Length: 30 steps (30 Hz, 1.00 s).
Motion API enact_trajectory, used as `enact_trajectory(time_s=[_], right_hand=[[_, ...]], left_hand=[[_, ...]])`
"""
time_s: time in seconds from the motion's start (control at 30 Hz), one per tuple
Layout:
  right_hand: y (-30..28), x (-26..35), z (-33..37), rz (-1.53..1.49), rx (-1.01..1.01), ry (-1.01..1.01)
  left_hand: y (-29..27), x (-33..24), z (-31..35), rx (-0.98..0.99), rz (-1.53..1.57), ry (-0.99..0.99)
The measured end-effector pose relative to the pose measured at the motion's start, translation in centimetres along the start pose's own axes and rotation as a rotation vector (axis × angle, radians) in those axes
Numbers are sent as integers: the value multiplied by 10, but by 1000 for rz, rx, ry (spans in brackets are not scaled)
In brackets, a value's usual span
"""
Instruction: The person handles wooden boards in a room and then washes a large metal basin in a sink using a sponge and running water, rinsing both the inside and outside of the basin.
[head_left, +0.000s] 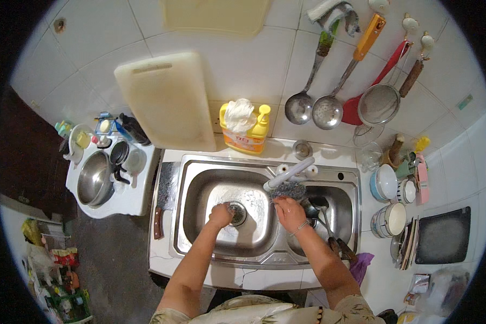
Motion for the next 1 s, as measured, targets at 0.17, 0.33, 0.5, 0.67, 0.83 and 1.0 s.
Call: enact_trajectory(time_s=[0.17, 0.33, 0.5, 0.67, 0.83, 1.0], right_hand=[[8, 31, -3, -837, -59, 20], [113, 5, -29, -411, 276, 48], [139, 12, -22, -538, 182, 80], [201, -16, -23, -344, 589, 288], [240, -8, -48, -62, 889, 414], [315, -16, -82, 225, 1213, 376]], left_hand=[[-28, -42, 58, 39, 467, 358], [6, 19, 38, 135, -373, -7], [38, 72, 56, 132, -518, -38], [8, 74, 80, 12, -343, -13], [-12, 78, 101, -35, -245, -23], [-11, 69, 104, -118, -354, 141]])
Point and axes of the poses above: each hand's wrist, its own z-axis away from the middle knuckle, its own y-axis out of the palm, x = y × z, the point moved 5 cm from there along -z, towards the middle knuckle, and after that the axes turned 14 degrees about x, right-handed, at the moved point
